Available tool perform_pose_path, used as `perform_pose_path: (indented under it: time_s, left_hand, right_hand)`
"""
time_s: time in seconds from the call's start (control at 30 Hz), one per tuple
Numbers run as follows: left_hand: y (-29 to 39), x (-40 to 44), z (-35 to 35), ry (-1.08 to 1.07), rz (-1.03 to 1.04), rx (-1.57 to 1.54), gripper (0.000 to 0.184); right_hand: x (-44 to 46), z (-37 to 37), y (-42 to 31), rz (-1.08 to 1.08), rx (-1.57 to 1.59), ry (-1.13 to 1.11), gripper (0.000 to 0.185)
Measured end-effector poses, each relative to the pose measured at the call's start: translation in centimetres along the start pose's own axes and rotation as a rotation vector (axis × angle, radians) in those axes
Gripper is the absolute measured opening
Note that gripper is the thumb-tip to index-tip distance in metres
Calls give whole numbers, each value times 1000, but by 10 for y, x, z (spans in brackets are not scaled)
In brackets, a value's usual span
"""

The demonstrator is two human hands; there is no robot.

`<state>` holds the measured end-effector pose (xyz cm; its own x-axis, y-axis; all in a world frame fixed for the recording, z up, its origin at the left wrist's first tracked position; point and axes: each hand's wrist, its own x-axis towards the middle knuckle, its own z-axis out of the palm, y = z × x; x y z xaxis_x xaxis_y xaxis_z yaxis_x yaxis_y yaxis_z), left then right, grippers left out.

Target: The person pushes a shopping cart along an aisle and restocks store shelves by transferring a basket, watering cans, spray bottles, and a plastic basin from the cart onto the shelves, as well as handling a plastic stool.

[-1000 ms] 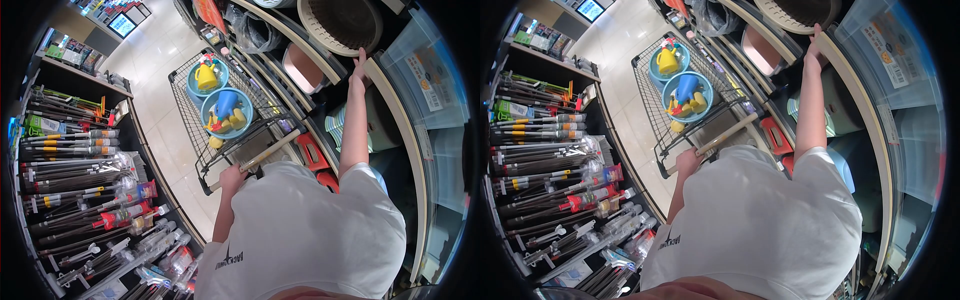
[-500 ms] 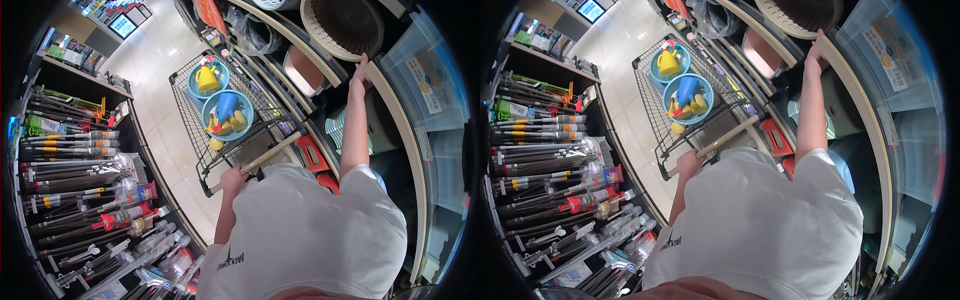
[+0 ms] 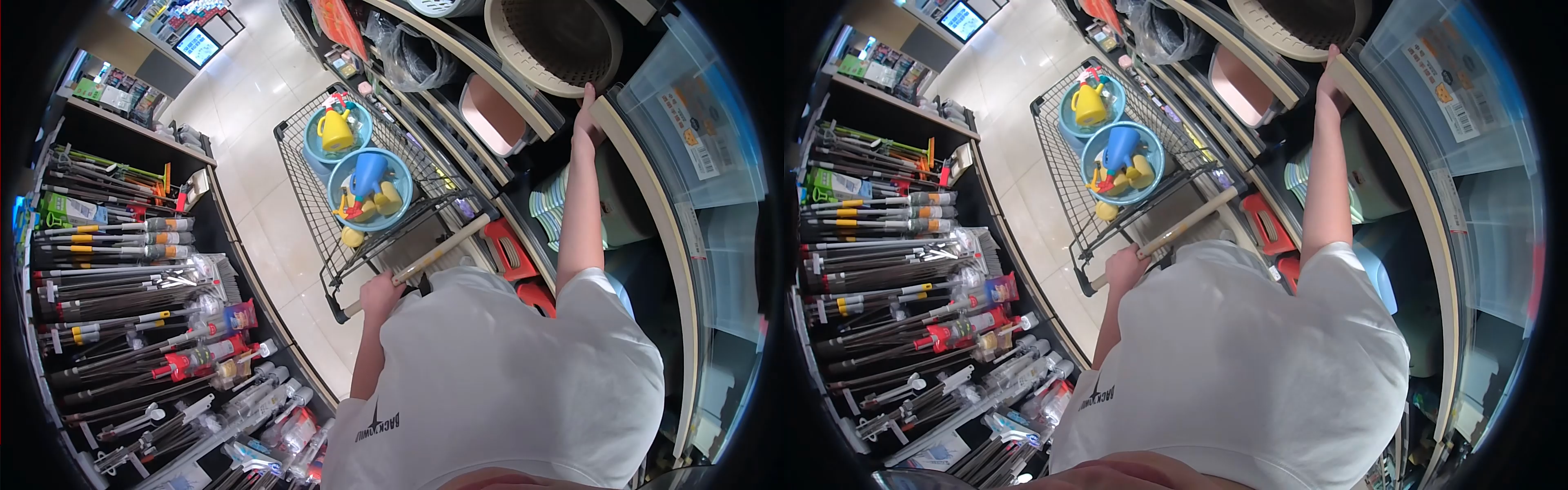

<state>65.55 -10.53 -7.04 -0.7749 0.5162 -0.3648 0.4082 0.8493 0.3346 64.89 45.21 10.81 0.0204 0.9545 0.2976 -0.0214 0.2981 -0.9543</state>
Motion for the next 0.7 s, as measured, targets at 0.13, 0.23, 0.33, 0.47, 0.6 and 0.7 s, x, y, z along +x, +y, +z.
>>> perform_pose_path:
  time_s: [0.13,0.23,0.33,0.47,0.6,0.7]
  left_hand:
    - [4,0,-2,-22,-19,18,32]
    - [0,0,-3,-19,-14,15,33]
    - [3,1,-5,-29,-12,19,33]
    - [-3,0,0,-18,5,1,33]
    - [-4,0,0,-7,9,15,32]
    - [-5,0,-1,-15,3,14,31]
  right_hand:
    - [5,-10,12,-34,-239,-75,45]
    - [-11,-20,20,-321,-289,-11,43]
    - [-59,-26,14,-175,132,-46,20]
    - [-164,-36,3,-459,66,-479,5]
    - [-247,-48,43,-544,-158,-1412,24]
    - [-285,-55,62,-679,-340,-1753,37]
